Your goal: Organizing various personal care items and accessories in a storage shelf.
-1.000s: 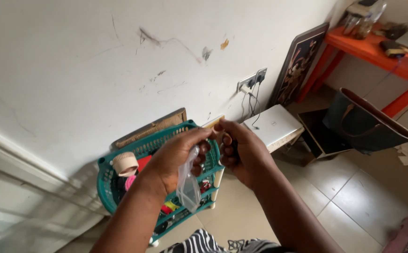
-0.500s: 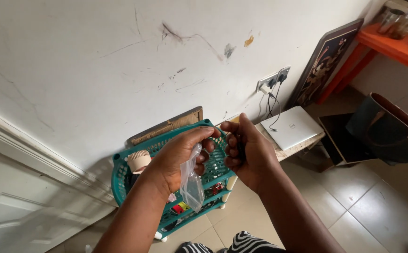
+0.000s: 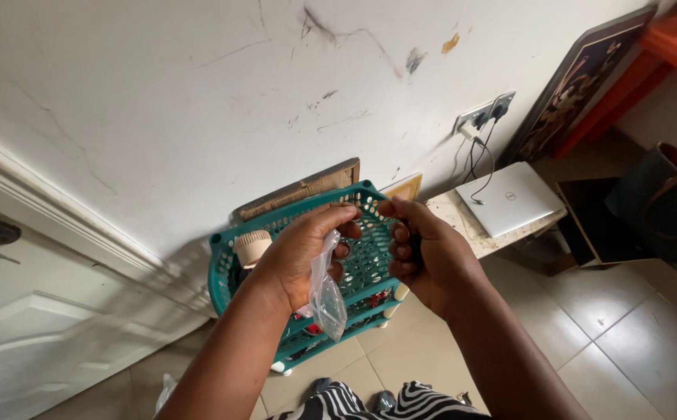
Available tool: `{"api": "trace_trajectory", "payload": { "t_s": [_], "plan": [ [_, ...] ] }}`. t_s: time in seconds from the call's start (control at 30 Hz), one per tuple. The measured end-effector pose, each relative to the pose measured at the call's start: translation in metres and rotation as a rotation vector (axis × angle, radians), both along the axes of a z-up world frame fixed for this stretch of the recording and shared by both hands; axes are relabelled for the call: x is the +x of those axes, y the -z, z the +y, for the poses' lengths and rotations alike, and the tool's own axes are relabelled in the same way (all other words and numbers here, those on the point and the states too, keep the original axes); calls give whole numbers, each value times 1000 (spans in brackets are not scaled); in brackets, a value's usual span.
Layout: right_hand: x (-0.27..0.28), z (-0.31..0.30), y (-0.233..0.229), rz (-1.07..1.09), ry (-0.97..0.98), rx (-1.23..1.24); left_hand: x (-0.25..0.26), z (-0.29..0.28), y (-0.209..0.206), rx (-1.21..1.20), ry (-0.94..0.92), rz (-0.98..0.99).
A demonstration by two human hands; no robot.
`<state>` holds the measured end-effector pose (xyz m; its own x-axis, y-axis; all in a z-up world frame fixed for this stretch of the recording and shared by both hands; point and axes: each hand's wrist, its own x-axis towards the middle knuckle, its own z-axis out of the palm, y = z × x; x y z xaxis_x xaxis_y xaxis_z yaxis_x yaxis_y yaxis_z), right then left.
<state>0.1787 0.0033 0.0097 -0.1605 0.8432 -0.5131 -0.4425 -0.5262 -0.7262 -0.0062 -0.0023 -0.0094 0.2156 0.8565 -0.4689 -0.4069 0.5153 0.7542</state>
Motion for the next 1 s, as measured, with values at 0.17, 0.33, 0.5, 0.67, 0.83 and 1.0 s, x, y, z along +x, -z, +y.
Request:
{"api": "trace_trajectory", "payload": {
  "t_s": [0.17, 0.33, 0.5, 0.67, 0.83, 1.0],
  "plan": [
    [-8, 0, 8, -27, -30, -27, -16, -5, 16, -42, -58, -24],
    [-13, 7, 13, -26, -52, -13, -31, -8, 22, -63, -110, -49],
    [-14, 11, 17, 2, -39, -3, -37, -8, 22, -50, -107, -61],
    [-6, 12, 28, 6, 7, -51, -36, -10, 25, -58, -102, -82],
    [2, 17, 48, 56, 53, -62, -34, -12, 28, -70, -97, -99],
    [-5, 10, 39, 46, 68, -102, -32, -15, 34, -81, -104, -87]
  ]
}}
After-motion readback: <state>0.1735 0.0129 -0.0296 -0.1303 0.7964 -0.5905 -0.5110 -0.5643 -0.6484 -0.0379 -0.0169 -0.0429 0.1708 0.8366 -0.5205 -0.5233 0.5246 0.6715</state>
